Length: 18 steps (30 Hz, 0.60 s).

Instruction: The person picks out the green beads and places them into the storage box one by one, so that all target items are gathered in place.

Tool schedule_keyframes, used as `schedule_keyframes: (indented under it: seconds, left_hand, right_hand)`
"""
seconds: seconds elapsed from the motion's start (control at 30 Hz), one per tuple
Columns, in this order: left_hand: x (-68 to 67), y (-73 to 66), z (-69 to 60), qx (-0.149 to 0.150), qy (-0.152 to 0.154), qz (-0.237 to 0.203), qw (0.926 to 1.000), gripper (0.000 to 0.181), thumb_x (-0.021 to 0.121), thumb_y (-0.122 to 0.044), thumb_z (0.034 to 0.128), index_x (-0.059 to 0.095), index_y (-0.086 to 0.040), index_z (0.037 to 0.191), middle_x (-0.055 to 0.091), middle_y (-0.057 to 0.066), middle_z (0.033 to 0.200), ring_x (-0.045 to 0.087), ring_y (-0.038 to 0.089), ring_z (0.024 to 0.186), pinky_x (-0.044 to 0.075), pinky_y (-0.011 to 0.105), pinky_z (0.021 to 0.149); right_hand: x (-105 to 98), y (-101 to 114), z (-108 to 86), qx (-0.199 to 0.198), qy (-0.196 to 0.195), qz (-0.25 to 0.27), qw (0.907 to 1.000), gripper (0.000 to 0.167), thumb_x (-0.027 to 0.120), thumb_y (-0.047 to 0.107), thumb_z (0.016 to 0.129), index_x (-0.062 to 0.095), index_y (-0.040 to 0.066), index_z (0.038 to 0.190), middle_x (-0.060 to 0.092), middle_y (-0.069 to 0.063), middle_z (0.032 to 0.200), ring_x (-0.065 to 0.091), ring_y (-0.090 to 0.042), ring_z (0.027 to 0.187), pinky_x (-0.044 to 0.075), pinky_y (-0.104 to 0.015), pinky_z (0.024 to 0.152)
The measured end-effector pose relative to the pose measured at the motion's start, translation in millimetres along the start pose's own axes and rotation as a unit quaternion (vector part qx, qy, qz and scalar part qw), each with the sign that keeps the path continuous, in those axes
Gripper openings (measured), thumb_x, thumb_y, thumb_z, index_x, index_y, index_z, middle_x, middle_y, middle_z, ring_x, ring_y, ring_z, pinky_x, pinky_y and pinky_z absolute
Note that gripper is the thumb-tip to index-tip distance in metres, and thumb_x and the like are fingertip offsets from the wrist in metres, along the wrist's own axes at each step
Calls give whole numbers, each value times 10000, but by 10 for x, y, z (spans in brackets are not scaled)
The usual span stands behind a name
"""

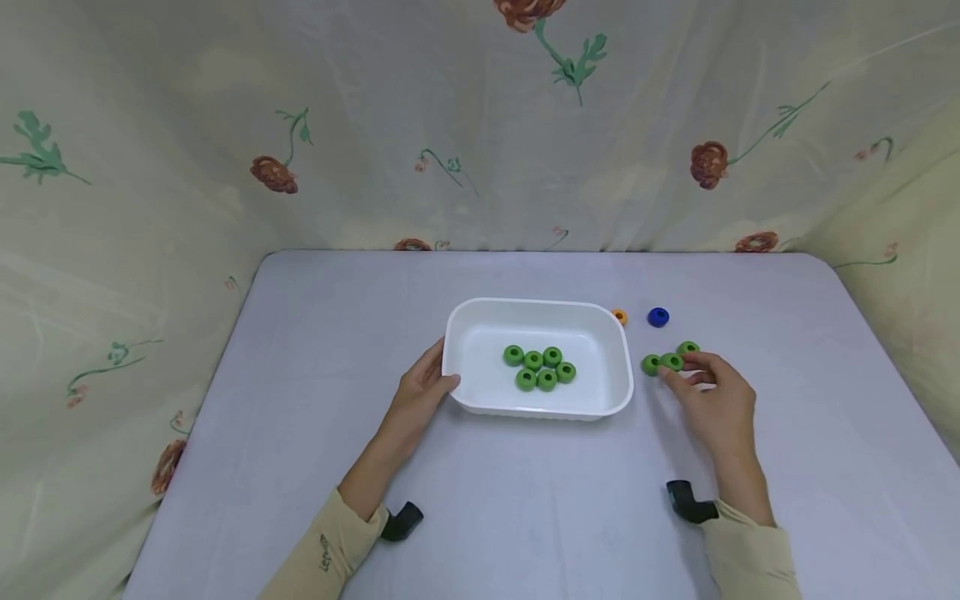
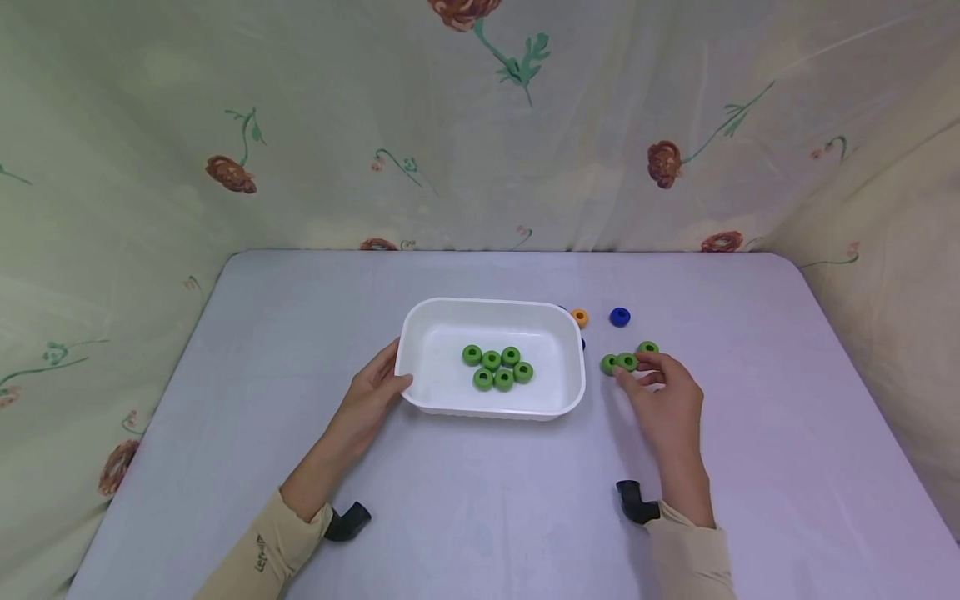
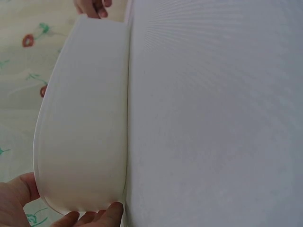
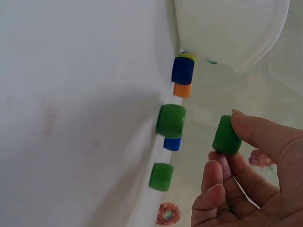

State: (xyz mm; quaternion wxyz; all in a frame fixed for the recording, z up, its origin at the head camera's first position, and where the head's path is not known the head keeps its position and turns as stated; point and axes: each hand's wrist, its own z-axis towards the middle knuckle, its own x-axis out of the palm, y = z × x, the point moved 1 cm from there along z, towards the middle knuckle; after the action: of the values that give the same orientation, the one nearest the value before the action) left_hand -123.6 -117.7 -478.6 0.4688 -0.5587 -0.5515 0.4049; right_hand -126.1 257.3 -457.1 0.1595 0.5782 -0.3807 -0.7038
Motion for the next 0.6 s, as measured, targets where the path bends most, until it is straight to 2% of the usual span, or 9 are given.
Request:
schedule_keyframes:
  seconds: [0.2,0.47,0.6]
  left_hand:
    - [0,1,-1,-25,-4,10,10000,673,590,-89,957,334,-166,1574,278,33,1665,263,189,1554,294,343,1268]
    - [-2,-3,-1,-67,-45,8,10000,671,591,-90,956,338,-171,1572,281,28,1664,263,184,1553,296,343,1268]
    - [0,-5,0,-44,-33,-7,10000,674,590,-85,954,335,-161,1573,281,36,1664,265,188,1552,297,344,1267]
  right_hand:
    - [19,206,-50,-458,-79,3,9989,395,784,269,873,697,75,1206,714,-103,1137,521,58,822,408,-77,691]
    - [108,425,-130,-1097,70,-35,9939,348,772,233,883,696,64,1178,717,-115,1053,583,-143,901,402,-112,697]
    - [199,506,-182,-1328,199,-56,9909,349,778,221,879,692,57,1174,711,-124,1045,605,-194,899,399,-119,687]
